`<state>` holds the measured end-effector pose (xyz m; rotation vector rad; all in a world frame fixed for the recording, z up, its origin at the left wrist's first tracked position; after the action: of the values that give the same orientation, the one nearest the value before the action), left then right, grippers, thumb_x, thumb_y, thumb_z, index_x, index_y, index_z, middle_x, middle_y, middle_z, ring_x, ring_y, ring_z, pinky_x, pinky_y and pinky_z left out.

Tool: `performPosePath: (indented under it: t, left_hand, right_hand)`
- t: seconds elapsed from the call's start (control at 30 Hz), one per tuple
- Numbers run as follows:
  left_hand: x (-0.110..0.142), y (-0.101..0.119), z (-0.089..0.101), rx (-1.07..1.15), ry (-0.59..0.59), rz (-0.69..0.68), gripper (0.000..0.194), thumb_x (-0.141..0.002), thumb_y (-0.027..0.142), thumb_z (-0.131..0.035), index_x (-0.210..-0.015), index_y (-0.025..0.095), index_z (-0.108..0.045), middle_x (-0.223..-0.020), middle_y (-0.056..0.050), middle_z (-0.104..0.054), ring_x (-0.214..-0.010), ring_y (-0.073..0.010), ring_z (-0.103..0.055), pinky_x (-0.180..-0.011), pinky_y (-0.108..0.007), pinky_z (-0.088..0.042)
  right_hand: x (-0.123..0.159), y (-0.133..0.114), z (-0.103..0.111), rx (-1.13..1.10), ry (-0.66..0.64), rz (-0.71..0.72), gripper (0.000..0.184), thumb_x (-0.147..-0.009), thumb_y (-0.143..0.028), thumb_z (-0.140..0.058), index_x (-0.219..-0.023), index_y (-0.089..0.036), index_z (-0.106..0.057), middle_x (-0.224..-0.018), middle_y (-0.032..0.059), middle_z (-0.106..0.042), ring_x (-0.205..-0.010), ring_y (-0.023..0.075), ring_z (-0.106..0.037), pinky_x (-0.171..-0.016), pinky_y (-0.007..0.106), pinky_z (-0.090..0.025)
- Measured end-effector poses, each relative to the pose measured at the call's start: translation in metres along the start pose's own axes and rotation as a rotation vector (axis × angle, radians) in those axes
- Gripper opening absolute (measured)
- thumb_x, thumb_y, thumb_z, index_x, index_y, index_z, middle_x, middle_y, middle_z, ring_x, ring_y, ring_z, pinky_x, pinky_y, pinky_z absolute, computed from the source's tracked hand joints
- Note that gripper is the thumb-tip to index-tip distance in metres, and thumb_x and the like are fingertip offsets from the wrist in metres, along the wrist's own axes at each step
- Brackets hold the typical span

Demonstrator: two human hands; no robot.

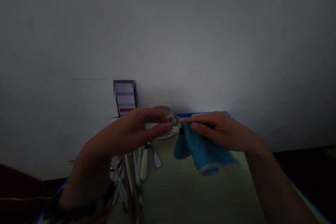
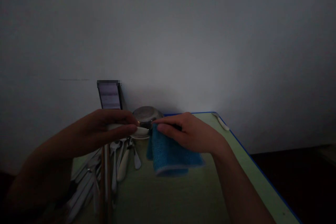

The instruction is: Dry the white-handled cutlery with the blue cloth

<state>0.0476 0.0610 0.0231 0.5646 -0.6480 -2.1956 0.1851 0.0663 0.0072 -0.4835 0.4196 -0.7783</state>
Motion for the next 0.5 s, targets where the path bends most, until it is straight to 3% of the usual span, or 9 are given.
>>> performPosePath:
  t: [0.13,0.3,0.4,0.5]
  left_hand:
    - [-0.001,-0.001,-0.001,0.005,0.004,-0.019,0.018,-0.088,0.033,-0.051,-0.084,0.019,-0.063,-0.074,0.005,-0.063,-0.065,-0.0087,-0.057,-0.058,-0.015,-0.042]
    - [-0.005,0.002,-0.004,0.012,-0.008,-0.04,0.018,-0.088,0.032,-0.051,-0.083,0.019,-0.062,-0.074,0.005,-0.063,-0.065,-0.0084,-0.057,-0.058,-0.015,-0.042]
    - [-0.006,0.002,-0.005,-0.013,-0.009,-0.026,0.02,-0.088,0.033,-0.05,-0.082,0.018,-0.062,-0.073,0.004,-0.063,-0.065,-0.0094,-0.057,-0.058,-0.016,-0.042]
    - [-0.006,0.003,-0.006,-0.036,-0.018,-0.015,0.022,-0.088,0.034,-0.05,-0.081,0.017,-0.062,-0.072,0.003,-0.063,-0.064,-0.0101,-0.057,-0.058,-0.017,-0.042]
  right_hand:
    - [0.004,0.0,-0.004,-0.045,-0.082,0.041,0.044,-0.087,-0.041,-0.048,-0.129,-0.029,-0.048,-0.104,-0.0007,-0.066,-0.081,0.0141,-0.061,-0.069,0.025,-0.046]
    - [0.001,-0.002,-0.008,-0.063,-0.107,0.071,0.043,-0.086,-0.038,-0.052,-0.128,-0.03,-0.049,-0.112,0.0006,-0.064,-0.098,0.0175,-0.06,-0.082,0.03,-0.045]
    - [-0.001,0.002,-0.006,-0.042,-0.065,0.014,0.042,-0.083,-0.041,-0.055,-0.123,-0.026,-0.053,-0.113,0.0028,-0.064,-0.099,0.0192,-0.059,-0.082,0.03,-0.045]
    - [-0.002,0.009,-0.007,-0.006,-0.075,-0.06,0.031,-0.082,-0.044,-0.055,-0.101,-0.021,-0.063,-0.094,0.0026,-0.068,-0.081,0.017,-0.062,-0.068,0.026,-0.045]
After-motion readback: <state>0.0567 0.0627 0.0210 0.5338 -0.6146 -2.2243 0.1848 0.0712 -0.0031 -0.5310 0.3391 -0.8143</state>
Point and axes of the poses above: each hand's wrist, its own x-axis away from the middle knuckle, its own z-axis out of the back of the hand, y = z × x, the point moved 8 cm from there along -x, towards the middle knuckle
